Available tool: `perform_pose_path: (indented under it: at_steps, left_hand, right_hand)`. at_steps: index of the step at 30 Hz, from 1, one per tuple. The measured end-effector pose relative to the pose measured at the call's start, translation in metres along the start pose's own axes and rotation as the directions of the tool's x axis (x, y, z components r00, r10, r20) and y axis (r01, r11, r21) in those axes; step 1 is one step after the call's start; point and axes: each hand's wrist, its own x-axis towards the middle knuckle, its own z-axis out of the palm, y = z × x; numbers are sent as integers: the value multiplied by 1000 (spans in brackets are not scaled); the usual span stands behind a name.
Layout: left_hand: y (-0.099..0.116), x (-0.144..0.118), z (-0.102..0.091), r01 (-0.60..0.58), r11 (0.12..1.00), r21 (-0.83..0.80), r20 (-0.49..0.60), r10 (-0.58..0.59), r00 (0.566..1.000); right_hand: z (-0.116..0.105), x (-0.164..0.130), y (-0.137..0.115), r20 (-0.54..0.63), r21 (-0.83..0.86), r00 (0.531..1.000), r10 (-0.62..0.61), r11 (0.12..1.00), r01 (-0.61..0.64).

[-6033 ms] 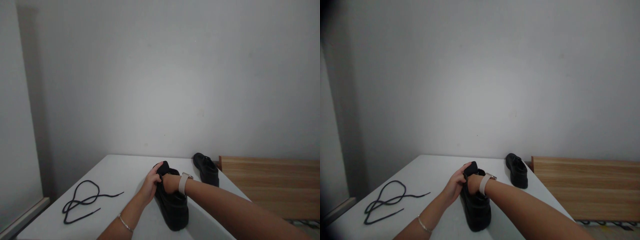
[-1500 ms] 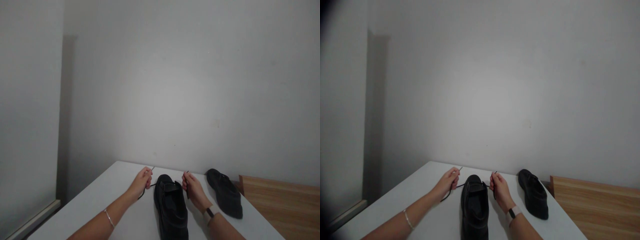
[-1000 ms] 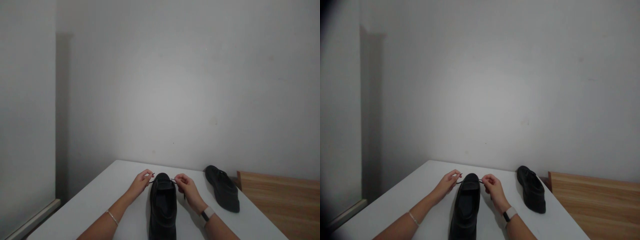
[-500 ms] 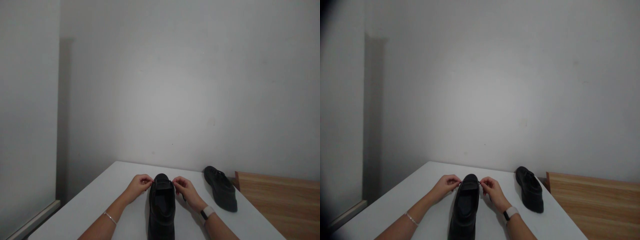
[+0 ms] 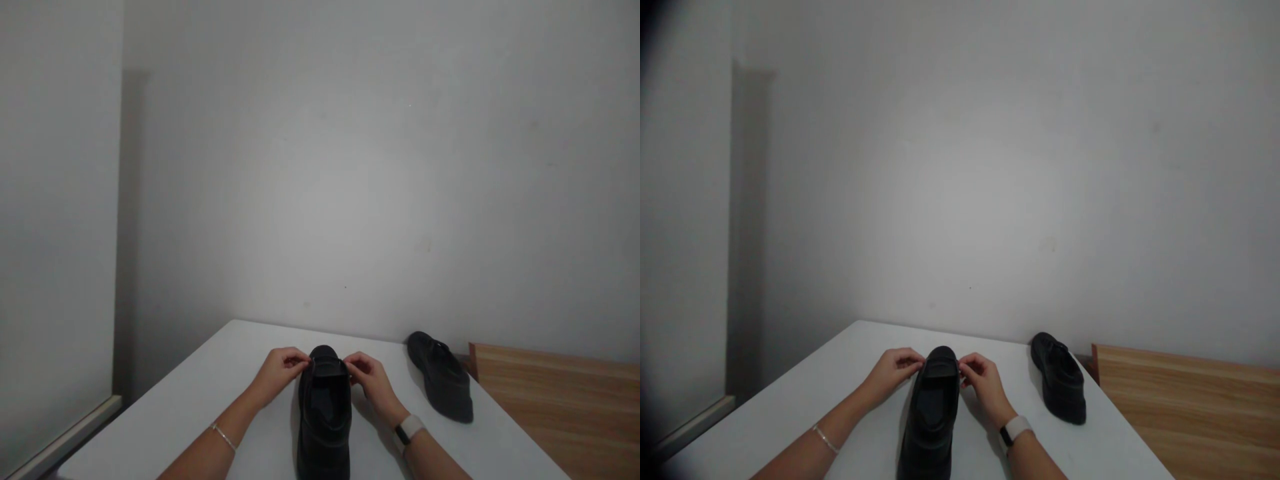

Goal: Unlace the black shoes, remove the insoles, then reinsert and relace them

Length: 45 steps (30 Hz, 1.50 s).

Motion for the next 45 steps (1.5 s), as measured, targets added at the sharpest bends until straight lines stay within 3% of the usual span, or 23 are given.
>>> perform_pose_path:
  at_steps: [4,9,12,19,22,26,32,38,45]
  left_hand:
    - [2,-1,1,5,1000,8,-17,-5,1000]
    - [7,-2,-4,-122,975,187,-65,136,989]
    - [8,-2,-6,-115,968,225,-70,134,989]
    - [6,-1,-3,-26,993,118,-19,29,999]
    - [5,-2,-1,13,1000,24,0,-13,1000]
    - [5,-3,0,-19,999,-33,24,20,1000]
    - [4,-5,0,-42,999,-3,44,42,998]
    - [5,-6,0,-53,998,22,71,51,996]
    - [3,-4,2,-5,997,-81,79,11,997]
  right_hand:
    - [-2,1,5,-35,-83,999,-29,996,26]
    - [-4,1,7,-66,-194,997,-43,981,29]
    - [-4,-1,6,-55,-228,997,-58,973,44]
    - [-9,-1,8,38,-278,993,-111,953,118]
    - [-7,1,13,29,-231,997,-77,969,81]
    - [-2,0,13,-19,-181,997,-78,981,74]
    - [-5,0,6,-115,-382,979,-167,917,112]
    - [-1,-3,3,-61,-315,991,-116,945,91]
    - [5,-11,-9,-4,-262,994,-112,959,107]
